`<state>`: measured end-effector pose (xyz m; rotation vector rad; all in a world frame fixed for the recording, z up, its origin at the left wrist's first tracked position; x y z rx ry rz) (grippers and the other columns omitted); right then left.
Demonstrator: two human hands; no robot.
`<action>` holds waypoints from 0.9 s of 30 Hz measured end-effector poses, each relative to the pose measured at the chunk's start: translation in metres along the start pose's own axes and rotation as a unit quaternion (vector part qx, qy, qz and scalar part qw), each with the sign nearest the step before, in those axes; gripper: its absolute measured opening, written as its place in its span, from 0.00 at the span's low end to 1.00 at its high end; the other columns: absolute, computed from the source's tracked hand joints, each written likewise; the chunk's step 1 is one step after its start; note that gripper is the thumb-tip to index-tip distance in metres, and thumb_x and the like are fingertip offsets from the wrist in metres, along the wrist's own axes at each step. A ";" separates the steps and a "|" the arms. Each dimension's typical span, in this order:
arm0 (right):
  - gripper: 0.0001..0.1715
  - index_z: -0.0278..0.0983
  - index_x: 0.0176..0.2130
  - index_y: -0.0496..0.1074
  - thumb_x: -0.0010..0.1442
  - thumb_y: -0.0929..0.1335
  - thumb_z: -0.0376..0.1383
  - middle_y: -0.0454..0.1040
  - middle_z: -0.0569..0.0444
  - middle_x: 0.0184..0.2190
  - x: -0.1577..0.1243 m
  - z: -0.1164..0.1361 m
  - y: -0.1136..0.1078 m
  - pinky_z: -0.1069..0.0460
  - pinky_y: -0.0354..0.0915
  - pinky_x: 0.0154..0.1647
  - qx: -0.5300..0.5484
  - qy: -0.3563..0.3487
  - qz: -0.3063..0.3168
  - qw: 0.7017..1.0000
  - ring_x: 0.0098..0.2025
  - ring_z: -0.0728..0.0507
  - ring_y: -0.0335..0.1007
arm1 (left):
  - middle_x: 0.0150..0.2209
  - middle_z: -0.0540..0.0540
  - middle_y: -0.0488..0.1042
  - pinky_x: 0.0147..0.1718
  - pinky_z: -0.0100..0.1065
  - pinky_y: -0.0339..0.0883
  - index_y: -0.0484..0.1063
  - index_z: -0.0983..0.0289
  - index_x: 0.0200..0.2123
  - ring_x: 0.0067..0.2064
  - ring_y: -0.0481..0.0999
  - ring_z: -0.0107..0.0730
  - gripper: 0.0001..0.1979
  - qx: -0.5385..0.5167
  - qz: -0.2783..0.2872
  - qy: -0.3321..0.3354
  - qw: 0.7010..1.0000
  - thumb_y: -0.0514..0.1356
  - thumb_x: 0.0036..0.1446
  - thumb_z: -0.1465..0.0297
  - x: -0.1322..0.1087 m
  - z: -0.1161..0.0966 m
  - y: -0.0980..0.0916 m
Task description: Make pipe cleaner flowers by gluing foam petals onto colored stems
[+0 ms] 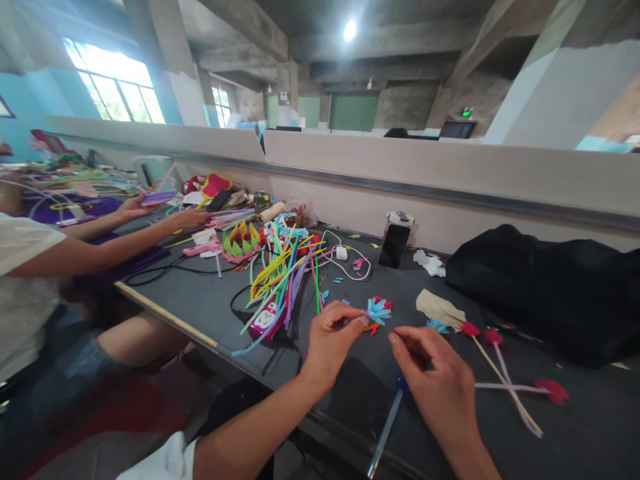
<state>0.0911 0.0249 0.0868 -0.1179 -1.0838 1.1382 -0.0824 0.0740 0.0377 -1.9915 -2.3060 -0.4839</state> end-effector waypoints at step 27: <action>0.19 0.36 0.28 0.71 0.62 0.63 0.45 0.72 0.57 0.23 -0.028 -0.003 0.078 0.55 0.62 0.28 0.142 0.106 0.123 0.976 0.25 0.48 0.67 | 0.33 0.55 0.77 0.33 0.29 0.60 0.80 0.66 0.29 0.31 0.69 0.26 0.12 -0.244 0.024 -0.257 0.935 0.71 0.40 0.64 -0.023 0.039 0.025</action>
Point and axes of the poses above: each hand's wrist, its own x-axis towards the middle knuckle, its own y-axis out of the palm, z = x × y, the point moved 10 cm from there along x, towards the middle knuckle
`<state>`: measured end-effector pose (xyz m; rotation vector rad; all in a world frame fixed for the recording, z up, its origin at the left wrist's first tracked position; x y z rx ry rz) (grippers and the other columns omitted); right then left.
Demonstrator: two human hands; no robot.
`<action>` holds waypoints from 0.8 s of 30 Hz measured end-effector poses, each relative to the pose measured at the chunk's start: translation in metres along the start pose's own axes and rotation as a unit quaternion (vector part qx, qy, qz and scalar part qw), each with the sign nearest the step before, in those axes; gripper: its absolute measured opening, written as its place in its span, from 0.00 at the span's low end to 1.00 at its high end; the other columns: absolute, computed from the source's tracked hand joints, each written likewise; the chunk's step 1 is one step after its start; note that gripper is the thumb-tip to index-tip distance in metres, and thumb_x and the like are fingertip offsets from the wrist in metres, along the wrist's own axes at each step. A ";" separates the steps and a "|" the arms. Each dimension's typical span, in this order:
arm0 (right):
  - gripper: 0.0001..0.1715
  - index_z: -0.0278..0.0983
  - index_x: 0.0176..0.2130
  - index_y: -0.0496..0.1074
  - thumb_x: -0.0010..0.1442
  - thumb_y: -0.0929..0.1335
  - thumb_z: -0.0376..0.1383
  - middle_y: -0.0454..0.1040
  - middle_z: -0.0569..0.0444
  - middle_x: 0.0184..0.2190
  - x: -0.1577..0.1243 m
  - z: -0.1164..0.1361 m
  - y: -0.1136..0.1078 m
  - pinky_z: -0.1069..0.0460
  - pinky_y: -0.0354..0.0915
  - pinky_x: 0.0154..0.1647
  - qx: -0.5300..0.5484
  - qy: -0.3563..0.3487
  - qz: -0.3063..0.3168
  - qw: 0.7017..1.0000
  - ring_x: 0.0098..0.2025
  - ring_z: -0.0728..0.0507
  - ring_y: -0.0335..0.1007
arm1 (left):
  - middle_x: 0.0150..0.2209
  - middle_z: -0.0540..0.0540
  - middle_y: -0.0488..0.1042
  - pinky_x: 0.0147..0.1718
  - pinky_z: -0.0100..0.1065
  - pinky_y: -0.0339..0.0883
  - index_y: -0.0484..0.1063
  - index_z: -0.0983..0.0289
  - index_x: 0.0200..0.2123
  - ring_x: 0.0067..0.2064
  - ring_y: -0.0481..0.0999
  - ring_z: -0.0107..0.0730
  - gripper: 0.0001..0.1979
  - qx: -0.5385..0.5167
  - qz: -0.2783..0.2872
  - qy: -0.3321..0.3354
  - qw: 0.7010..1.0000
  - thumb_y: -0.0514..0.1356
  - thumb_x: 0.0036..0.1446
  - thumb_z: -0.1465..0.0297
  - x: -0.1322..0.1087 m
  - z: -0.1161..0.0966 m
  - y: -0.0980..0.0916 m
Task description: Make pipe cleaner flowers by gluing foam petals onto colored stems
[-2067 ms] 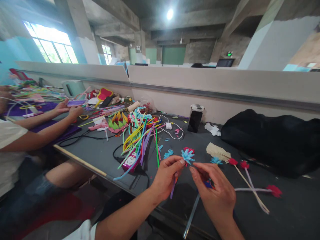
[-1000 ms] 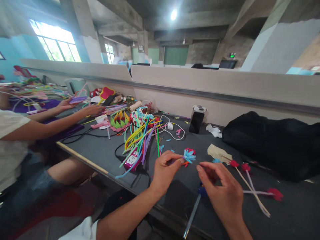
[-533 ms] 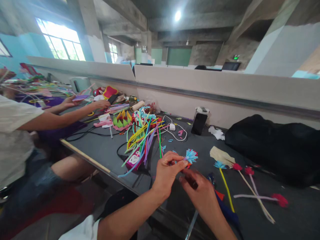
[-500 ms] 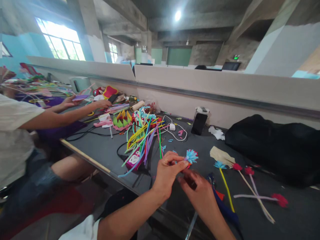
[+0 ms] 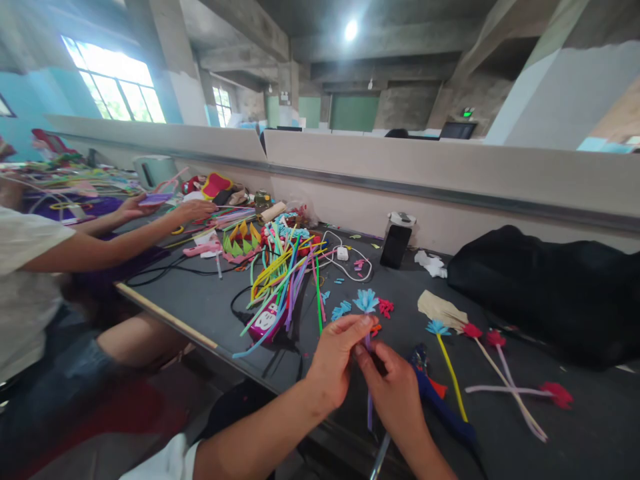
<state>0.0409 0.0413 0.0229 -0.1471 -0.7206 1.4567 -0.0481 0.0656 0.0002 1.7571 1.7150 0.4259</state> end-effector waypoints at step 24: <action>0.14 0.39 0.31 0.71 0.63 0.62 0.41 0.75 0.54 0.28 -0.005 -0.019 0.015 0.53 0.63 0.32 -0.079 -0.041 0.093 0.992 0.29 0.45 0.72 | 0.31 0.53 0.71 0.41 0.34 0.63 0.79 0.63 0.26 0.39 0.70 0.34 0.04 0.205 0.026 0.202 0.957 0.66 0.49 0.68 -0.006 -0.034 0.008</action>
Point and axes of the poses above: each hand's wrist, its own x-axis towards the middle knuckle, its own y-axis out of the palm, z = x × y, the point moved 10 cm from there along x, towards the middle knuckle
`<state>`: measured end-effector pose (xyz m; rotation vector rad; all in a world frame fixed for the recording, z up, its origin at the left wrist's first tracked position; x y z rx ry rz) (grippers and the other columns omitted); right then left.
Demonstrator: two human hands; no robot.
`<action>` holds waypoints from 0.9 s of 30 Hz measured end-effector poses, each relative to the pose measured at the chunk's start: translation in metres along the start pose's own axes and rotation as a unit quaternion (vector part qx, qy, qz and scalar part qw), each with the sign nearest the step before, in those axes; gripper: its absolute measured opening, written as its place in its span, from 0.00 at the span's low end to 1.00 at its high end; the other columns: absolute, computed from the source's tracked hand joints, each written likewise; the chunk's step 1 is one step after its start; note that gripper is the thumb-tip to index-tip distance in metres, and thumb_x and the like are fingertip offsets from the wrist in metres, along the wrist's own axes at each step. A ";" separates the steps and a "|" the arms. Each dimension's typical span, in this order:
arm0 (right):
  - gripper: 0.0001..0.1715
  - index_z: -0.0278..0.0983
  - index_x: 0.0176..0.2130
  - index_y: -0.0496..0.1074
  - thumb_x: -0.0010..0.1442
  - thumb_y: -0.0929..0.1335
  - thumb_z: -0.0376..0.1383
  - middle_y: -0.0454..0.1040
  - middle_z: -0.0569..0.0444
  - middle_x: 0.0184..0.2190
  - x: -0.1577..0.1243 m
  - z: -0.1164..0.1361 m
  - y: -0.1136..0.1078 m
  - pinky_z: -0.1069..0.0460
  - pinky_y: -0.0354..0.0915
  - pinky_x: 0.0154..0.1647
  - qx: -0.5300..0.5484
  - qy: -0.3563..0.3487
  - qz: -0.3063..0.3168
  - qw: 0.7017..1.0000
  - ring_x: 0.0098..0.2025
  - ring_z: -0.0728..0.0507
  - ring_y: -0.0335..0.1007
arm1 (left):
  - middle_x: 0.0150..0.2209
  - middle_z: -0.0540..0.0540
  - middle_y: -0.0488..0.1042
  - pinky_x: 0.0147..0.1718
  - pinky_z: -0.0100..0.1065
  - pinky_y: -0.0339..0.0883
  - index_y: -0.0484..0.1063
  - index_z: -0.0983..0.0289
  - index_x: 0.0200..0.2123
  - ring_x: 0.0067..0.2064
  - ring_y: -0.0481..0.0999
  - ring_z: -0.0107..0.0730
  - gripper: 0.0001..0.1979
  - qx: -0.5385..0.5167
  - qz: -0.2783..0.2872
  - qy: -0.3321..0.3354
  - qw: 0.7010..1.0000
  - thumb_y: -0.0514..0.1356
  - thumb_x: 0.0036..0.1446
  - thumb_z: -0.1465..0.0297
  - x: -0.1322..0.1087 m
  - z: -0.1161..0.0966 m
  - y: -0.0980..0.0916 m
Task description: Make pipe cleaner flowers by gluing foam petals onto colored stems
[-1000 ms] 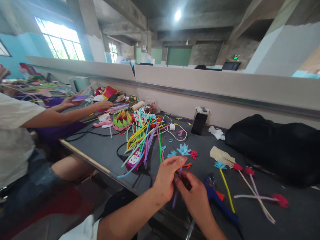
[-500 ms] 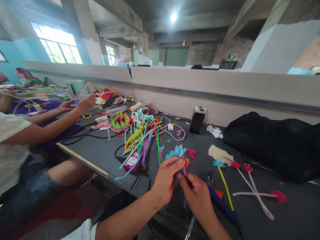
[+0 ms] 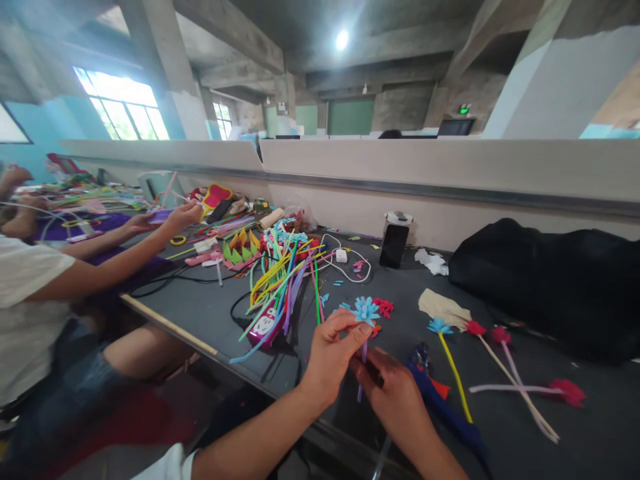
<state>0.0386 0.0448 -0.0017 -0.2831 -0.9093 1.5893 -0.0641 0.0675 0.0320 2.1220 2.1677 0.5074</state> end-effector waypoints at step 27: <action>0.19 0.39 0.32 0.74 0.65 0.59 0.42 0.78 0.53 0.27 -0.024 0.005 0.026 0.55 0.64 0.29 -0.090 -0.061 0.020 0.994 0.28 0.46 0.76 | 0.25 0.48 0.64 0.33 0.29 0.57 0.74 0.64 0.22 0.31 0.63 0.26 0.09 0.042 -0.018 -0.053 0.998 0.69 0.45 0.66 0.007 0.016 -0.010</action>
Point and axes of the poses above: each hand's wrist, its own x-axis towards the middle knuckle, its own y-axis out of the palm, z = x × y, the point moved 10 cm from there along x, towards the middle knuckle
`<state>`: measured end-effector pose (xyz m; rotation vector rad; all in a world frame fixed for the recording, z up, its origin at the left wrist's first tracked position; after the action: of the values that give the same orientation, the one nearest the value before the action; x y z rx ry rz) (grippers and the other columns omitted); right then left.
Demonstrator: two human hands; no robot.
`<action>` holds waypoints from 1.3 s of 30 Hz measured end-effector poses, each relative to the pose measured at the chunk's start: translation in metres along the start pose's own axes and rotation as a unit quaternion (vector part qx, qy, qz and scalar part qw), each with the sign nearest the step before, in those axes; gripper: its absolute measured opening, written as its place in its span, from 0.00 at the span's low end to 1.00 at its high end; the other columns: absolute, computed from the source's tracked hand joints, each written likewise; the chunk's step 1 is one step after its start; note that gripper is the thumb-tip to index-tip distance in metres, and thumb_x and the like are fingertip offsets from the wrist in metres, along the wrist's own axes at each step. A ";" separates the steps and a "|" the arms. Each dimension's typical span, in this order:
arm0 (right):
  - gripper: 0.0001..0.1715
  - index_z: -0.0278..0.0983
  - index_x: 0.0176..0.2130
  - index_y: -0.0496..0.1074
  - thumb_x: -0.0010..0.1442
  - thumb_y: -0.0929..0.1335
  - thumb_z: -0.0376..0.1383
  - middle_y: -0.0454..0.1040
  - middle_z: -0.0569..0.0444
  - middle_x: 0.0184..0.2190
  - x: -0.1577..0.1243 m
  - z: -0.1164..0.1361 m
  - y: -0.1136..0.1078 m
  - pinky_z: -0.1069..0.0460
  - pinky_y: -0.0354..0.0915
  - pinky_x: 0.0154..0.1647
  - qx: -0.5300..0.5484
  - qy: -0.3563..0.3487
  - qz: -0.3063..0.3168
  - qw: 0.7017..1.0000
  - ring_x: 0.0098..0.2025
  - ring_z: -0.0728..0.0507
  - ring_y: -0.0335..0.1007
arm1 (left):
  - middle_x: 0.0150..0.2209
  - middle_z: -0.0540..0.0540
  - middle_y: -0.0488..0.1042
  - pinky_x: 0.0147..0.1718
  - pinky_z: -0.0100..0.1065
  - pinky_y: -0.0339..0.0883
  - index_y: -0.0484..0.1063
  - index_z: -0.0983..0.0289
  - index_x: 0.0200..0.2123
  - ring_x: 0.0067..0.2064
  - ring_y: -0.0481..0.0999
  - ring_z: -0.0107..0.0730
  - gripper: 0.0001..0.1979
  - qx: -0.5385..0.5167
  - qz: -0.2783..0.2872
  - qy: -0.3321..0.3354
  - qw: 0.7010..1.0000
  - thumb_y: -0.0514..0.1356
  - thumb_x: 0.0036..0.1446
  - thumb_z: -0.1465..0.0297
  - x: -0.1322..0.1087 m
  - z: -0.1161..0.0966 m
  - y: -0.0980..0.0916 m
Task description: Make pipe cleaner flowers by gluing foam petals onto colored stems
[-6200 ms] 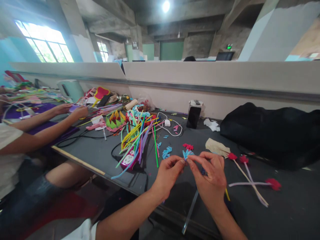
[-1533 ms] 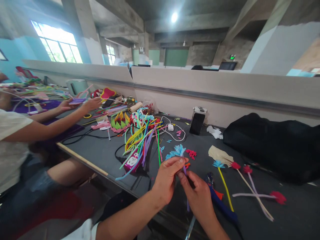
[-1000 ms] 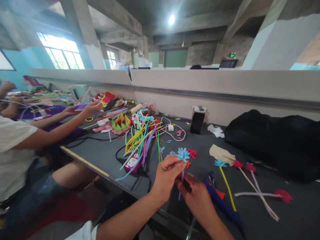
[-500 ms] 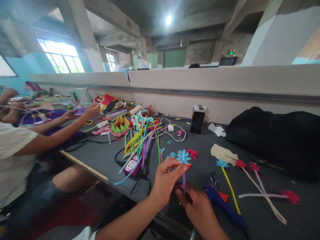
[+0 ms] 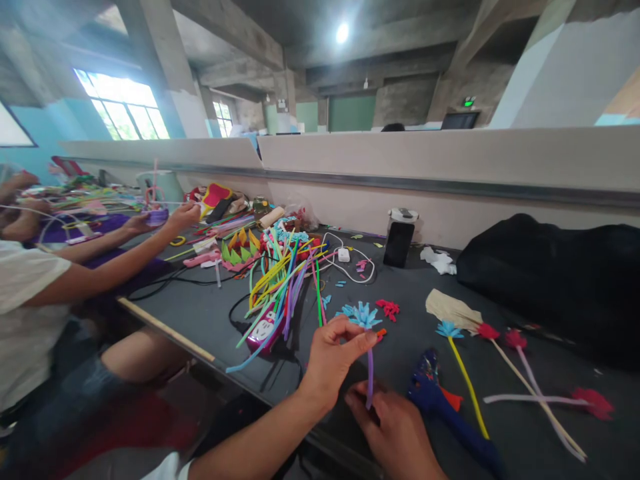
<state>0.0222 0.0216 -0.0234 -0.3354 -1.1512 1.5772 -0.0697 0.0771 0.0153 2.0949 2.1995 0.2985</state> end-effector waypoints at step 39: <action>0.14 0.36 0.38 0.69 0.60 0.67 0.45 0.64 0.59 0.23 -0.125 -0.031 -0.072 0.56 0.55 0.21 0.509 0.145 -0.272 0.804 0.22 0.52 0.56 | 0.21 0.50 0.62 0.30 0.32 0.59 0.64 0.62 0.16 0.28 0.63 0.32 0.29 0.279 -0.015 0.046 0.959 0.54 0.49 0.42 -0.173 0.078 -0.055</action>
<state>0.1326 -0.0772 -0.0236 0.4355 -0.0232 1.3320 -0.0988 -0.0915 -0.0839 2.3331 2.5994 -0.2701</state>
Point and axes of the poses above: each hand's wrist, its own x-axis towards the middle knuckle, its own y-axis out of the palm, z = x × y, the point moved 10 cm from there along x, towards the middle knuckle
